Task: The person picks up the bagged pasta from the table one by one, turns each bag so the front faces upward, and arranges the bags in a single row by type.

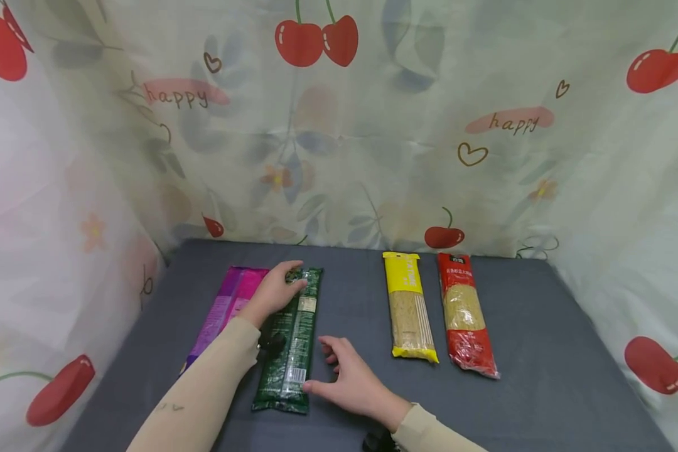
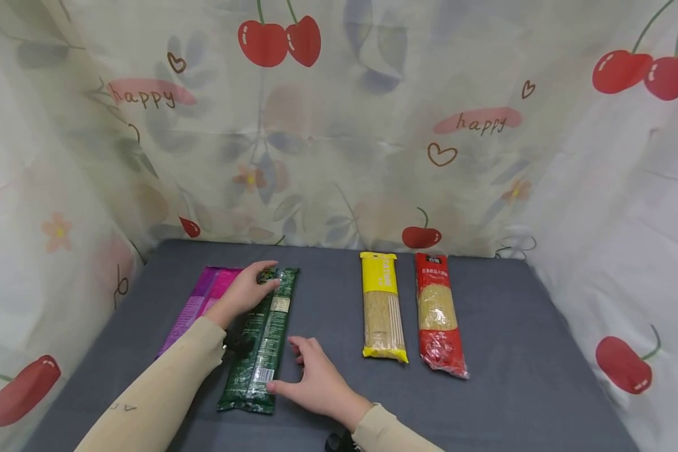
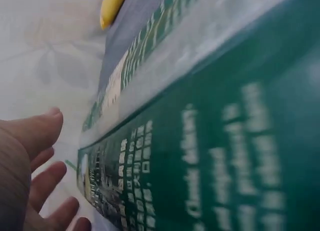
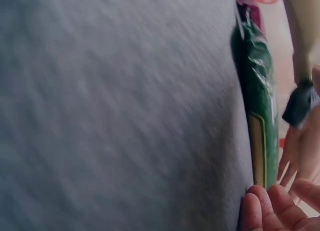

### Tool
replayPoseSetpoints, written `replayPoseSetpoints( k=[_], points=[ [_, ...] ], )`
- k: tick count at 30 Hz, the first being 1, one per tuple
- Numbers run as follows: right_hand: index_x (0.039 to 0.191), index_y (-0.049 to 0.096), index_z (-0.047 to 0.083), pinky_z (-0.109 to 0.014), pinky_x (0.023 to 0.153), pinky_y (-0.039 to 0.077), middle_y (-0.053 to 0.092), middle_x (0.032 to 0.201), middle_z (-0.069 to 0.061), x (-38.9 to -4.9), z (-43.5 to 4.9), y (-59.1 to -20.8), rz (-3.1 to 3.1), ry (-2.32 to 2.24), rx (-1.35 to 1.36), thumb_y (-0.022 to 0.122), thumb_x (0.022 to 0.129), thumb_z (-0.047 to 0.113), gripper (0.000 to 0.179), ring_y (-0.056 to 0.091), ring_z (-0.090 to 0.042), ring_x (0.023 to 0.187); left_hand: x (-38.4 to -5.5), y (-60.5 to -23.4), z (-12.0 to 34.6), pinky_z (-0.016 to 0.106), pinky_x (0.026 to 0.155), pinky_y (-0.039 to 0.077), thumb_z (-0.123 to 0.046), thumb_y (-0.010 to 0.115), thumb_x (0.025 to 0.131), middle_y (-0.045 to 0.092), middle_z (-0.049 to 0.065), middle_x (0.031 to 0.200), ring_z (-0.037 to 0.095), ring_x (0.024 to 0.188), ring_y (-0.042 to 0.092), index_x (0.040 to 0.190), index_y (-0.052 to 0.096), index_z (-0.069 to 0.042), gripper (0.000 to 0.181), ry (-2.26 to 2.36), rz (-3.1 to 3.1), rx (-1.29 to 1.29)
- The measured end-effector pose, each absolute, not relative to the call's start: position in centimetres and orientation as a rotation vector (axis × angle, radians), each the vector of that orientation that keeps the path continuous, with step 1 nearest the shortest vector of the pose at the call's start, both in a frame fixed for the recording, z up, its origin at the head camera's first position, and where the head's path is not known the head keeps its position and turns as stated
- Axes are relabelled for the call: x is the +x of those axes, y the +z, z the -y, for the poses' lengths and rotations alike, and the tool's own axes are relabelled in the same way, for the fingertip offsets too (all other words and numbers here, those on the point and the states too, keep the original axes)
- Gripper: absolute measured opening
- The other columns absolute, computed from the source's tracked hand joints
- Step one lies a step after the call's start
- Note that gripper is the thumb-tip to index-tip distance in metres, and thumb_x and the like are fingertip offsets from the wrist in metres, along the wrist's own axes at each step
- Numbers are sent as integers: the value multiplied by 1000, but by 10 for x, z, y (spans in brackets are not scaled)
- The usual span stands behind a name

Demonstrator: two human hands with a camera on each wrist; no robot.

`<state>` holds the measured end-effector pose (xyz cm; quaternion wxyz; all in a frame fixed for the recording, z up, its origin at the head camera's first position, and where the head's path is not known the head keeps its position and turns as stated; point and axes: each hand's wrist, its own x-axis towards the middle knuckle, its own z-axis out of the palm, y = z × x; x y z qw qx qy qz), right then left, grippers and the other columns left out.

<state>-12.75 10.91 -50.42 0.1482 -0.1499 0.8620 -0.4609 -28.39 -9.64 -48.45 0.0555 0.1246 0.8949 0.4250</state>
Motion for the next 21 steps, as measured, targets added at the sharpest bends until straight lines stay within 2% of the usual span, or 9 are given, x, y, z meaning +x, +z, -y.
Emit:
replayPoseSetpoints(
  k=[6, 9, 12, 17, 21],
  points=[
    [144, 42, 21, -39, 90, 45, 47, 123, 5, -121, -102, -508, -2516, -1147, -484, 72, 72, 67, 91, 48, -12, 109, -292, -491, 95, 54, 103, 35, -25, 59, 98, 38, 17, 148, 37, 136, 34, 146, 41, -8, 54, 1188, -2687, 366],
    [143, 43, 21, -42, 94, 42, 47, 123, 6, -121, -99, -510, -2557, -1061, -512, 70, 69, 72, 93, 45, -14, 111, -294, -492, 96, 54, 103, 35, -24, 58, 99, 40, 18, 145, 38, 134, 35, 143, 47, -7, 49, 1140, -2712, 340],
    [142, 43, 22, -45, 96, 41, 47, 123, 6, -122, -98, -512, -2576, -1033, -506, 70, 69, 72, 93, 44, -16, 114, -294, -492, 95, 52, 99, 40, -22, 57, 99, 45, 17, 140, 35, 130, 42, 135, 55, -7, 39, 1162, -2718, 299],
    [143, 42, 23, -46, 97, 39, 46, 122, 5, -124, -98, -512, -2569, -1030, -506, 70, 69, 72, 93, 43, -17, 114, -294, -490, 95, 44, 82, 47, -16, 57, 99, 55, 15, 123, 29, 106, 56, 118, 64, -6, 23, 1193, -2747, 224],
    [143, 41, 23, -47, 97, 38, 46, 122, 6, -124, -98, -511, -2557, -1021, -518, 71, 69, 72, 94, 43, -17, 114, -294, -492, 97, 39, 71, 46, -17, 58, 98, 63, 10, 106, 23, 83, 57, 107, 68, -8, 17, 1183, -2777, 175]
  ],
)
